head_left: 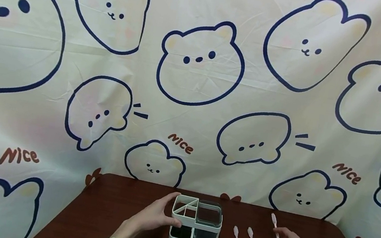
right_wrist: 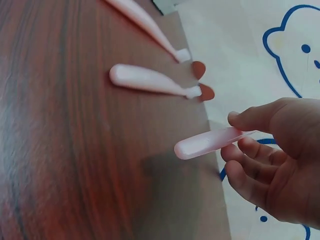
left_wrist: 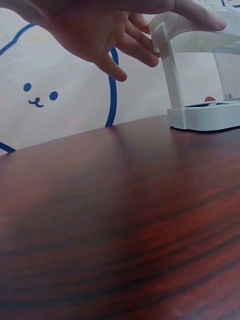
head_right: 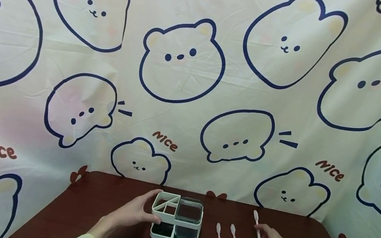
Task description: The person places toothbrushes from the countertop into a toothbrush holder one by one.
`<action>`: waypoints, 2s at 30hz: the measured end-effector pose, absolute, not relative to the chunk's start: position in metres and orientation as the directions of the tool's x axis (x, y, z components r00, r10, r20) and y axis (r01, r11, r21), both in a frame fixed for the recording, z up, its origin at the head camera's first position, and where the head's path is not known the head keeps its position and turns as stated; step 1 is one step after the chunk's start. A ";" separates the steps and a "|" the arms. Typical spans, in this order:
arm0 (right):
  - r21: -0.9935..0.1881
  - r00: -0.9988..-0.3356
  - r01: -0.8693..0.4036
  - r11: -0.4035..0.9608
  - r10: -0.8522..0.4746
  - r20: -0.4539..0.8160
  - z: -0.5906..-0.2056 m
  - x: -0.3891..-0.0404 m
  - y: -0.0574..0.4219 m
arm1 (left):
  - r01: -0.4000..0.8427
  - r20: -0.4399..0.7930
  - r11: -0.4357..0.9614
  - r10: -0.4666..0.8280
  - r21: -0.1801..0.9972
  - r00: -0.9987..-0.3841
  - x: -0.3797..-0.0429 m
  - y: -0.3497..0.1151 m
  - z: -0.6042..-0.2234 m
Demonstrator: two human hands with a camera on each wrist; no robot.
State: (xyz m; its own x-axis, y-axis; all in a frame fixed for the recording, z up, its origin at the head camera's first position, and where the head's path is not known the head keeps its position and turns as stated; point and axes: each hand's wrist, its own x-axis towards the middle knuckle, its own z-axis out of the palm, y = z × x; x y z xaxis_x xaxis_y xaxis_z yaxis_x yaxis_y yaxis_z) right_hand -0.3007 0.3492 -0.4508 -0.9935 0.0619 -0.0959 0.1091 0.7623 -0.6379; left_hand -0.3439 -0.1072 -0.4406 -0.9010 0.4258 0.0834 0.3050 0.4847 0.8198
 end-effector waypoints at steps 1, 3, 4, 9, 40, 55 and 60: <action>-0.633 -0.995 0.093 0.769 0.059 -0.075 -0.448 -0.301 0.347 | 0.307 0.084 0.483 0.430 0.820 -0.899 -0.344 -0.107 -0.441; -0.624 -0.998 0.060 0.779 0.050 -0.033 -0.443 -0.300 0.343 | 0.309 0.083 0.479 0.436 0.821 -0.896 -0.343 -0.108 -0.440; -0.616 -0.999 0.042 0.787 0.043 -0.013 -0.441 -0.300 0.341 | 0.311 0.083 0.479 0.439 0.821 -0.895 -0.343 -0.108 -0.440; -0.567 -0.998 -0.019 0.824 0.020 0.062 -0.429 -0.300 0.331 | 0.315 0.085 0.480 0.440 0.819 -0.894 -0.344 -0.108 -0.442; -0.489 -0.893 -0.284 0.825 -0.041 0.448 -0.375 -0.285 0.262 | 0.316 0.079 0.473 0.457 0.822 -0.886 -0.345 -0.108 -0.441; -0.520 -0.832 -0.370 0.770 -0.025 0.555 -0.363 -0.286 0.222 | 0.349 0.063 0.493 0.506 0.797 -0.860 -0.347 -0.109 -0.437; -0.496 -0.790 -0.421 0.759 -0.038 0.612 -0.359 -0.287 0.211 | 0.346 0.061 0.492 0.506 0.799 -0.860 -0.348 -0.110 -0.436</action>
State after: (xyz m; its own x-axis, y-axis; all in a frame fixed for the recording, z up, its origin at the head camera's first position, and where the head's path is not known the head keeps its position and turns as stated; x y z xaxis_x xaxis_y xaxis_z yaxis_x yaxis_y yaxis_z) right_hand -0.2869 0.2112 -0.3586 -0.7902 -0.0382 0.6117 -0.4210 0.7592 -0.4964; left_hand -0.3475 -0.1101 -0.4359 -0.8604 0.5059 0.0611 0.3459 0.4917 0.7991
